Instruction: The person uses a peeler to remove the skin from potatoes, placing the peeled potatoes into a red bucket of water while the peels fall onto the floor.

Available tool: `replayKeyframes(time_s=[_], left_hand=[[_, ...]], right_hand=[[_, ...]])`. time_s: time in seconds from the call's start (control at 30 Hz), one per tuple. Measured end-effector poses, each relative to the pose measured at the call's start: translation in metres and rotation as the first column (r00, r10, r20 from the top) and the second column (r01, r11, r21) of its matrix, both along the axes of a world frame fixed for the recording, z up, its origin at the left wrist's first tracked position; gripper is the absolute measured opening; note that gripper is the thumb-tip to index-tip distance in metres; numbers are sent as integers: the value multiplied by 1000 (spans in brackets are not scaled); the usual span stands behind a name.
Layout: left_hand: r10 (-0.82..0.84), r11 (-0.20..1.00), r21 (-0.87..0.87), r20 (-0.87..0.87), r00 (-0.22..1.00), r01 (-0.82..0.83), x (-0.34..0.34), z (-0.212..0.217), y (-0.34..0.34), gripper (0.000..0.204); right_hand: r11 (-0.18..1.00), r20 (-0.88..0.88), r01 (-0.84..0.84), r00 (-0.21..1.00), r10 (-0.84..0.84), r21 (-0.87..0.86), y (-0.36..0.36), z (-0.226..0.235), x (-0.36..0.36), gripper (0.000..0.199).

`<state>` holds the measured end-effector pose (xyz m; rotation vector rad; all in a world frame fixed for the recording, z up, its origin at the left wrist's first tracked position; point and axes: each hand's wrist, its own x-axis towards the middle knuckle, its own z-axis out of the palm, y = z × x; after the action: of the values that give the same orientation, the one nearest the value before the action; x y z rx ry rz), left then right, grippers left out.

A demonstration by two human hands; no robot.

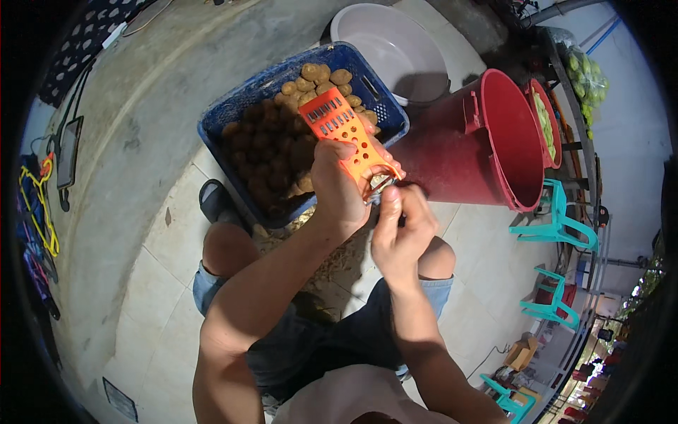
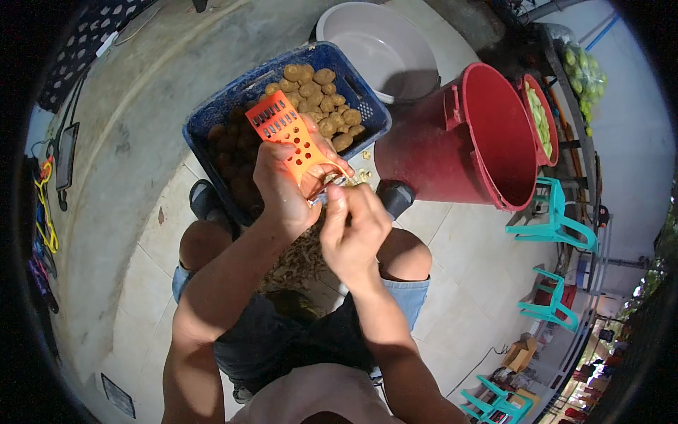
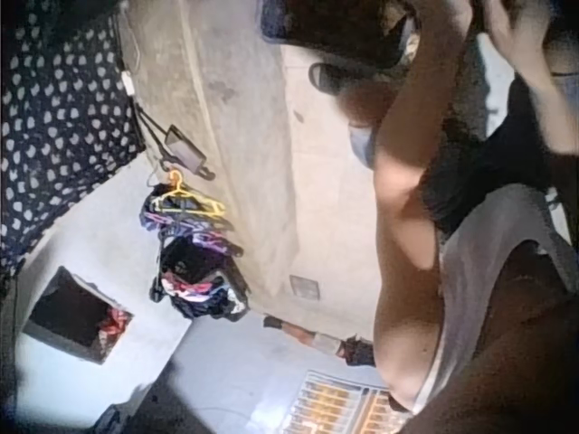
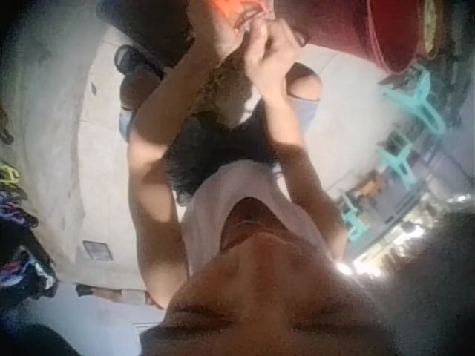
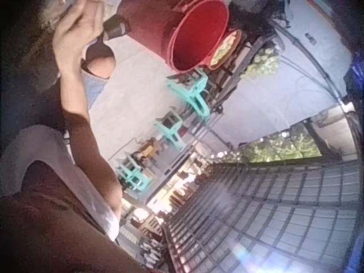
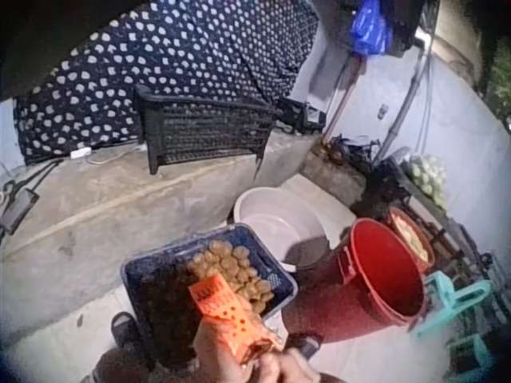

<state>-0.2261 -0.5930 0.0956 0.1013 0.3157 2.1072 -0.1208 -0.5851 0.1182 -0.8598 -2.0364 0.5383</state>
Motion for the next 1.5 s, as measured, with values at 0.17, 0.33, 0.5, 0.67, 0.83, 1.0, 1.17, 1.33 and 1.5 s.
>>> replayKeyframes(time_s=[0.17,0.33,0.5,0.67,0.83,1.0,1.17,1.33,1.5], left_hand=[[4,1000,-20,-18,1000,-4,0,1,0,37],[15,1000,5,40,999,-15,-1,2,0,36],[-33,999,-1,39,999,33,-2,1,-3,36],[-17,1000,-11,10,1000,18,0,4,-2,36],[2,1000,-19,-22,1000,-3,0,-1,0,37],[53,999,9,-48,997,-53,-1,-2,2,38],[-16,1000,-12,-9,1000,15,-1,2,-1,38],[11,1000,-12,-51,999,-12,0,1,-1,37],[36,999,15,-89,995,-35,-3,-3,0,38]], right_hand=[[995,19,76,997,-75,-65,11,0,4,18],[999,-16,28,999,-28,-34,11,1,1,20],[999,-27,-47,999,48,26,-2,-3,-2,24],[1000,-33,26,999,-26,-15,2,-3,-2,22],[991,30,110,994,-108,-74,10,3,0,18],[999,-12,27,1000,-27,-47,7,3,-1,19],[999,-15,-42,999,42,-1,-4,-1,-3,20],[999,-4,28,1000,-28,-41,2,-1,1,21],[995,10,92,996,-92,-43,16,-4,3,23]])
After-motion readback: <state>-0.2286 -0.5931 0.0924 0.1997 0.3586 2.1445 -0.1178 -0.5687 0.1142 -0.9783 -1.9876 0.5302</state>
